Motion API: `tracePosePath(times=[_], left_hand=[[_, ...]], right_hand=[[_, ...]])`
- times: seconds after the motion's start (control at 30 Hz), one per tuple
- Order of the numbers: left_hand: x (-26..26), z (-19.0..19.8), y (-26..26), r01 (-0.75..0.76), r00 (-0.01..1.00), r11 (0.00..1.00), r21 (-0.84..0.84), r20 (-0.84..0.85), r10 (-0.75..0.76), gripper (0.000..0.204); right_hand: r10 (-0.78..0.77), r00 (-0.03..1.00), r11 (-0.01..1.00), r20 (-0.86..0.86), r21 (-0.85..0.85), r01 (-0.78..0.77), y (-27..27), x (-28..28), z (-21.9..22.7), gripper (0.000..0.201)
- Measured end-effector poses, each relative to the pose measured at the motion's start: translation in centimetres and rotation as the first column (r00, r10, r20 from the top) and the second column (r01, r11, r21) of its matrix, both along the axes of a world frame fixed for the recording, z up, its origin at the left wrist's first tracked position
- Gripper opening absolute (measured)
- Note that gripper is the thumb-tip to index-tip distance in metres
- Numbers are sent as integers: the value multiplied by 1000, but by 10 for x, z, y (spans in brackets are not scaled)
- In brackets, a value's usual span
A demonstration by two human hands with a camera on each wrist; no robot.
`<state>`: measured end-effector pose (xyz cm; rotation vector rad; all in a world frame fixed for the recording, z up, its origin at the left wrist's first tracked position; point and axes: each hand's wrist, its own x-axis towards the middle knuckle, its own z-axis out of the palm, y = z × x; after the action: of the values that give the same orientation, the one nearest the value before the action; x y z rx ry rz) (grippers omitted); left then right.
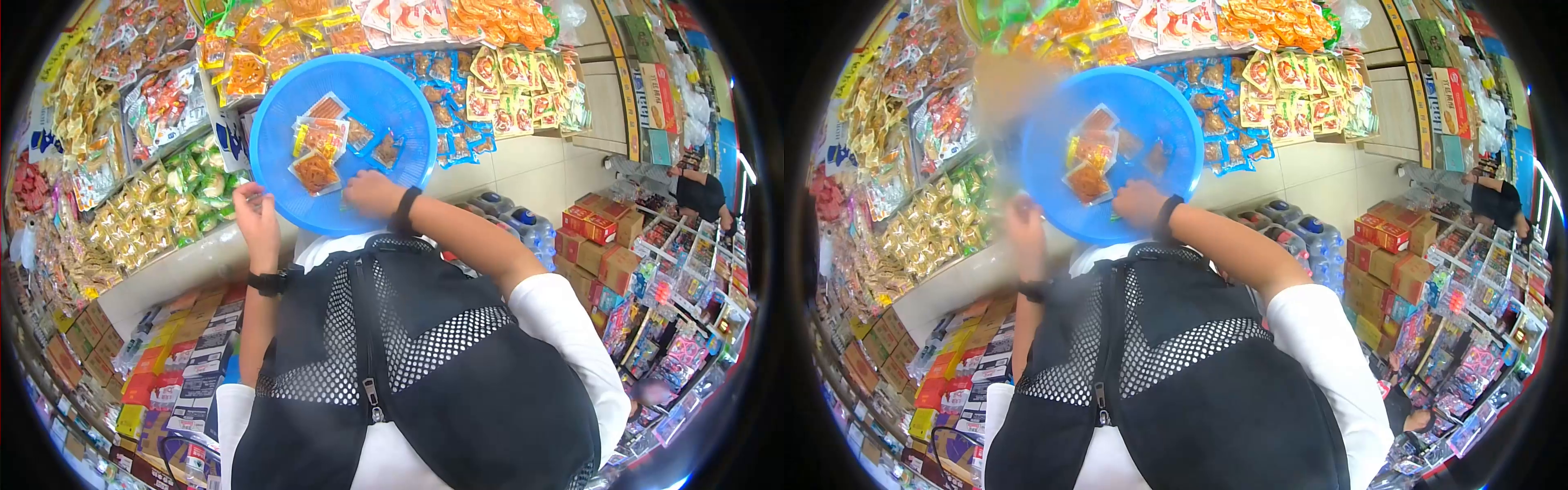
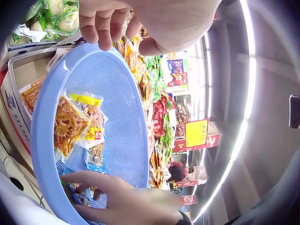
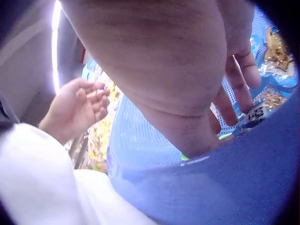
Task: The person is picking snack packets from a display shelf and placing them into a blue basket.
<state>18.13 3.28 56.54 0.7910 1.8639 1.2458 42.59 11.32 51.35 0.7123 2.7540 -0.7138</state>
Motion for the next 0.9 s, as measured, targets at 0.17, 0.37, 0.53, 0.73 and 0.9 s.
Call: tracePosePath(times=[0.17,0.37,0.53,0.73,0.9], left_hand=[[10,7,5,126,987,991,35,99,-128,26],[7,-5,8,196,965,980,32,172,-199,27],[5,5,16,246,940,968,56,231,-252,27],[5,5,31,360,891,932,37,283,-355,29],[19,9,54,498,810,866,30,341,-477,29]], right_hand=[[169,954,983,246,29,-181,4,-22,4,13],[73,981,996,182,46,-83,14,-25,12,17],[-283,959,880,18,-392,267,30,-20,31,18],[-891,444,369,-94,-720,588,33,13,63,23],[-992,123,106,-35,-764,637,23,35,93,26]])
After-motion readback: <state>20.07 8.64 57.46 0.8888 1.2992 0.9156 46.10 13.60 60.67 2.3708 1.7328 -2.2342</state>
